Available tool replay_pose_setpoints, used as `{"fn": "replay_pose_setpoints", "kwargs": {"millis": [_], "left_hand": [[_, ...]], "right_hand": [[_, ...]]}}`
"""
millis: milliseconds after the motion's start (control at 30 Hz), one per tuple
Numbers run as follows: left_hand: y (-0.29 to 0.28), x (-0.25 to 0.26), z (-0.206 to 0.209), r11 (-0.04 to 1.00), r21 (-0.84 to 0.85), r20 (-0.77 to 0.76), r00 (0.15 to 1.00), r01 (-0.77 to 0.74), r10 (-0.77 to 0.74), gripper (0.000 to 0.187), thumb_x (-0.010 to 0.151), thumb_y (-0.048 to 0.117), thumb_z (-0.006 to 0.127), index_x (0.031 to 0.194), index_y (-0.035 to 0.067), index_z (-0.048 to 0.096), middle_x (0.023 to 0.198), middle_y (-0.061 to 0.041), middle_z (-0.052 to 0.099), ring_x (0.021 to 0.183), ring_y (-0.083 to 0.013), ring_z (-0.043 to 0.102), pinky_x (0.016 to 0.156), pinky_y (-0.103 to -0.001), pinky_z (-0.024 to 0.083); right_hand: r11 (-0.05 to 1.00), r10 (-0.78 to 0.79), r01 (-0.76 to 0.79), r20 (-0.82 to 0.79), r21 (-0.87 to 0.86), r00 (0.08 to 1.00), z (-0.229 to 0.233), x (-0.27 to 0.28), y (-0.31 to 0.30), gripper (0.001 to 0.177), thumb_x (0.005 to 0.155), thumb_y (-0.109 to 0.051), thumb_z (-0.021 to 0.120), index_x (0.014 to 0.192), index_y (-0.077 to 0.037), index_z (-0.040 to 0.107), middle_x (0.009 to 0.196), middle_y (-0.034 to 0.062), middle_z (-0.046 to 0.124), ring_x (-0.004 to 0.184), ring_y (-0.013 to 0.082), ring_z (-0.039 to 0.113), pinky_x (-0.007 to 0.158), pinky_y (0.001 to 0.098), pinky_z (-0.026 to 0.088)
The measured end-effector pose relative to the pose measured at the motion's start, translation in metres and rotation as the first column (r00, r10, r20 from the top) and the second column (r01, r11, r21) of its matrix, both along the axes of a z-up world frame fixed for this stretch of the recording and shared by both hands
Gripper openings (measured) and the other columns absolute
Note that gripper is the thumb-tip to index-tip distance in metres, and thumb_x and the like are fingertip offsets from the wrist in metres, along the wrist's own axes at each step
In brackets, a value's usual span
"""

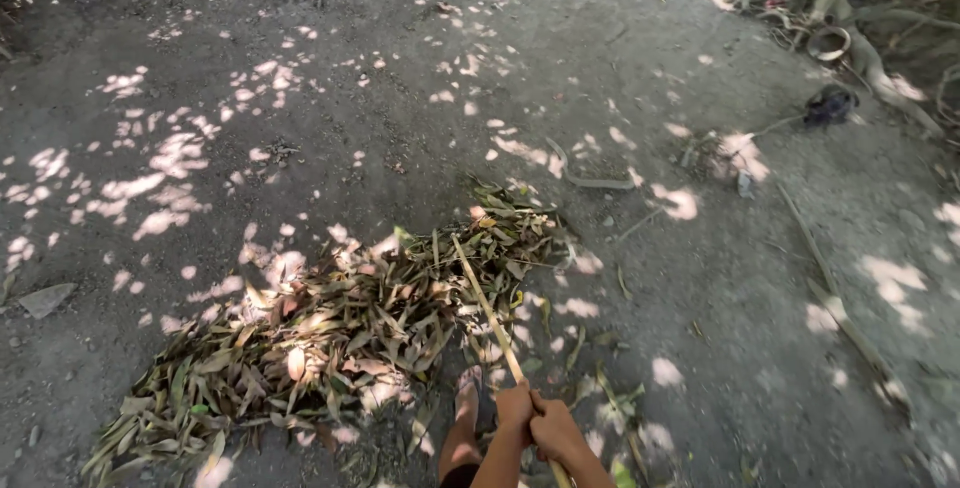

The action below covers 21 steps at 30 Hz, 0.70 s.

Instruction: Gathering dry leaves into a pile using a long wooden stick

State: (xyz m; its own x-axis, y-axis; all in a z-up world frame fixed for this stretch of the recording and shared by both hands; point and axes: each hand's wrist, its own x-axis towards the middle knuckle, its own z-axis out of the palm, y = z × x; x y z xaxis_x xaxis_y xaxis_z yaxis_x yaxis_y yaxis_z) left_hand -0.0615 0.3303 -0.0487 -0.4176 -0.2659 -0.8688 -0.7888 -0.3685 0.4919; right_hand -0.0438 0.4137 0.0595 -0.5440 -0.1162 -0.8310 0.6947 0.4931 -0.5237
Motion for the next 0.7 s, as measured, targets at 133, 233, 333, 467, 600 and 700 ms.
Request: {"fn": "replay_pose_setpoints", "kwargs": {"millis": [133, 233, 333, 467, 600, 700], "left_hand": [[0.014, 0.035, 0.022, 0.993, 0.1, -0.099, 0.992, -0.065, 0.075, 0.034, 0.104, 0.021, 0.062, 0.076, 0.002, 0.057, 0.065, -0.006, 0.043, 0.057, -0.0189, 0.041, 0.056, -0.042, 0.032], [0.017, 0.041, 0.04, 0.98, 0.149, -0.155, 0.976, -0.129, 0.152, 0.037, 0.105, 0.021, 0.062, 0.073, 0.004, 0.053, 0.064, -0.005, 0.039, 0.056, -0.0185, 0.038, 0.055, -0.042, 0.031], [0.01, 0.028, 0.054, 0.98, 0.13, -0.163, 0.972, -0.149, 0.169, 0.04, 0.103, 0.019, 0.064, 0.069, 0.007, 0.048, 0.062, -0.005, 0.038, 0.056, -0.0187, 0.036, 0.055, -0.042, 0.029], [-0.002, -0.005, 0.072, 0.98, 0.12, -0.191, 0.965, -0.16, 0.181, 0.038, 0.103, 0.018, 0.065, 0.068, 0.004, 0.056, 0.061, -0.006, 0.046, 0.057, -0.019, 0.039, 0.056, -0.043, 0.031], [-0.017, -0.064, 0.073, 0.98, 0.135, -0.237, 0.955, -0.149, 0.178, 0.036, 0.102, 0.019, 0.064, 0.07, 0.003, 0.059, 0.062, -0.005, 0.05, 0.056, -0.018, 0.043, 0.055, -0.04, 0.035], [-0.029, -0.114, 0.05, 1.0, -0.017, -0.341, 0.94, -0.01, 0.004, 0.05, 0.1, 0.032, 0.067, 0.061, 0.01, 0.044, 0.058, -0.002, 0.042, 0.057, -0.0173, 0.036, 0.053, -0.04, 0.031]], "right_hand": [[0.997, 0.081, -0.08, -0.051, 0.014, 0.995, 0.009, 0.032, 0.014, 0.068, 0.097, 0.003, 0.035, 0.163, -0.016, 0.031, 0.071, 0.0158, 0.066, 0.043, 0.0211, 0.049, 0.045, 0.0353, 0.046], [0.993, 0.118, -0.115, -0.127, 0.028, 0.985, 0.023, 0.036, 0.016, 0.07, 0.093, 0.003, 0.038, 0.16, -0.017, 0.039, 0.063, 0.0101, 0.059, 0.042, 0.0197, 0.044, 0.045, 0.0346, 0.042], [0.988, 0.152, -0.139, -0.208, 0.073, 0.966, 0.027, 0.025, 0.011, 0.068, 0.092, -0.003, 0.041, 0.158, -0.019, 0.045, 0.072, 0.0098, 0.064, 0.049, 0.0198, 0.048, 0.049, 0.0351, 0.038], [0.979, 0.202, -0.175, -0.344, 0.108, 0.917, 0.019, -0.009, 0.004, 0.066, 0.085, -0.01, 0.045, 0.149, -0.02, 0.057, 0.112, 0.0218, 0.074, 0.097, 0.0353, 0.072, 0.092, 0.0401, 0.053], [0.991, 0.136, -0.132, -0.28, 0.035, 0.95, 0.031, -0.065, -0.013, 0.053, 0.097, -0.008, 0.043, 0.145, -0.012, 0.062, 0.054, 0.0071, 0.049, 0.039, 0.0165, 0.033, 0.044, 0.034, 0.03], [0.985, 0.16, -0.132, -0.324, 0.108, 0.932, 0.025, -0.115, -0.023, 0.068, 0.089, -0.015, 0.044, 0.156, -0.021, 0.049, 0.064, 0.0079, 0.058, 0.054, 0.021, 0.049, 0.054, 0.0402, 0.036]]}}
